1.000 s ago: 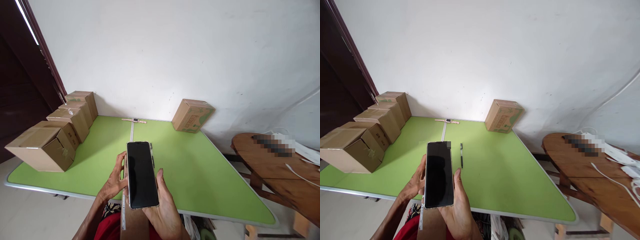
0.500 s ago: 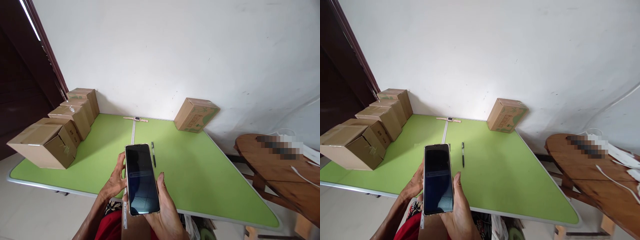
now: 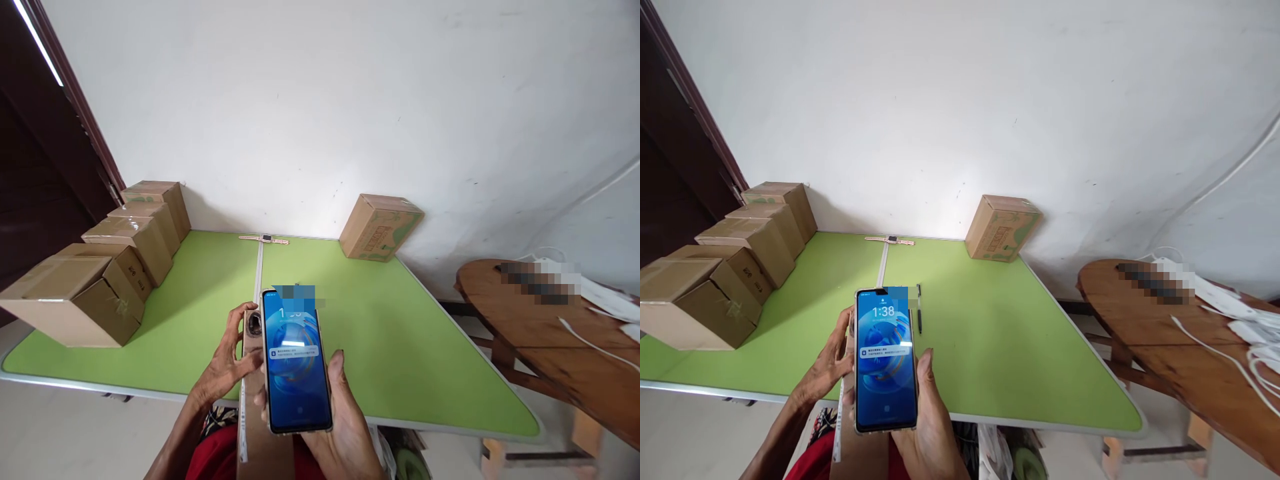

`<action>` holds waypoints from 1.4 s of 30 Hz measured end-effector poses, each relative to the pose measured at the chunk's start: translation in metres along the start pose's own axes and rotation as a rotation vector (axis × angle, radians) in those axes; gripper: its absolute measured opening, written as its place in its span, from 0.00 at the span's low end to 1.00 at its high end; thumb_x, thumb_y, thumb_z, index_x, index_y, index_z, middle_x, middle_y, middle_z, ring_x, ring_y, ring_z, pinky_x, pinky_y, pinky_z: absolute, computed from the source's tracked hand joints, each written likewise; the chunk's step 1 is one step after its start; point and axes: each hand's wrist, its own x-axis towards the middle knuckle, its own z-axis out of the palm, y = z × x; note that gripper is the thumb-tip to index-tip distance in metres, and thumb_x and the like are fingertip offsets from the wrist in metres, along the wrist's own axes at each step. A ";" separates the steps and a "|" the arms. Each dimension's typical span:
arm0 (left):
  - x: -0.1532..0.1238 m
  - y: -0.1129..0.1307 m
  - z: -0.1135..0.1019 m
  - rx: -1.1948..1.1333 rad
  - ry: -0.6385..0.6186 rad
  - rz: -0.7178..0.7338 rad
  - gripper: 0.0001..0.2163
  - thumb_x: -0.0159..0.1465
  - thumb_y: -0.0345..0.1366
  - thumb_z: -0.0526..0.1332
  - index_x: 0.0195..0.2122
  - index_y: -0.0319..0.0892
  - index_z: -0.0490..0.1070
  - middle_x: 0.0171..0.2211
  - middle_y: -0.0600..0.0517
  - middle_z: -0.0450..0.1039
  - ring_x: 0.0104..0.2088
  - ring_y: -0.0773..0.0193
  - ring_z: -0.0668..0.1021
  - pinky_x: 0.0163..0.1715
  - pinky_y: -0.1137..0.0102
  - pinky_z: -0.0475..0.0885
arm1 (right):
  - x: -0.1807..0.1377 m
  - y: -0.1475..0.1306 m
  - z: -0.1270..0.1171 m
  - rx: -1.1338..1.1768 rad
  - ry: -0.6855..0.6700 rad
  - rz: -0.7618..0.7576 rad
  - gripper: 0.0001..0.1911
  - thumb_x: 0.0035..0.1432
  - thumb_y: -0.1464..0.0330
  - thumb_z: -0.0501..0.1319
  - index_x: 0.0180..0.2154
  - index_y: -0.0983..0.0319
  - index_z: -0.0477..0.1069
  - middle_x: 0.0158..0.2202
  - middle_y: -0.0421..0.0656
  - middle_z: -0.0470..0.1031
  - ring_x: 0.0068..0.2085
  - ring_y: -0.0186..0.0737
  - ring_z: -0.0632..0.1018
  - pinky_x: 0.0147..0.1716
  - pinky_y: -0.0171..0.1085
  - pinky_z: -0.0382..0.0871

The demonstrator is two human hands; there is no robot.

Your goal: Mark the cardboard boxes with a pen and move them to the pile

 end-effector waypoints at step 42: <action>-0.001 -0.001 -0.004 0.062 0.069 -0.111 0.37 0.68 0.60 0.61 0.72 0.49 0.53 0.74 0.41 0.54 0.74 0.38 0.59 0.71 0.47 0.61 | 0.041 -0.075 -0.175 -1.437 0.814 -0.313 0.22 0.55 0.44 0.57 0.25 0.54 0.67 0.27 0.45 0.77 0.32 0.50 0.77 0.34 0.43 0.67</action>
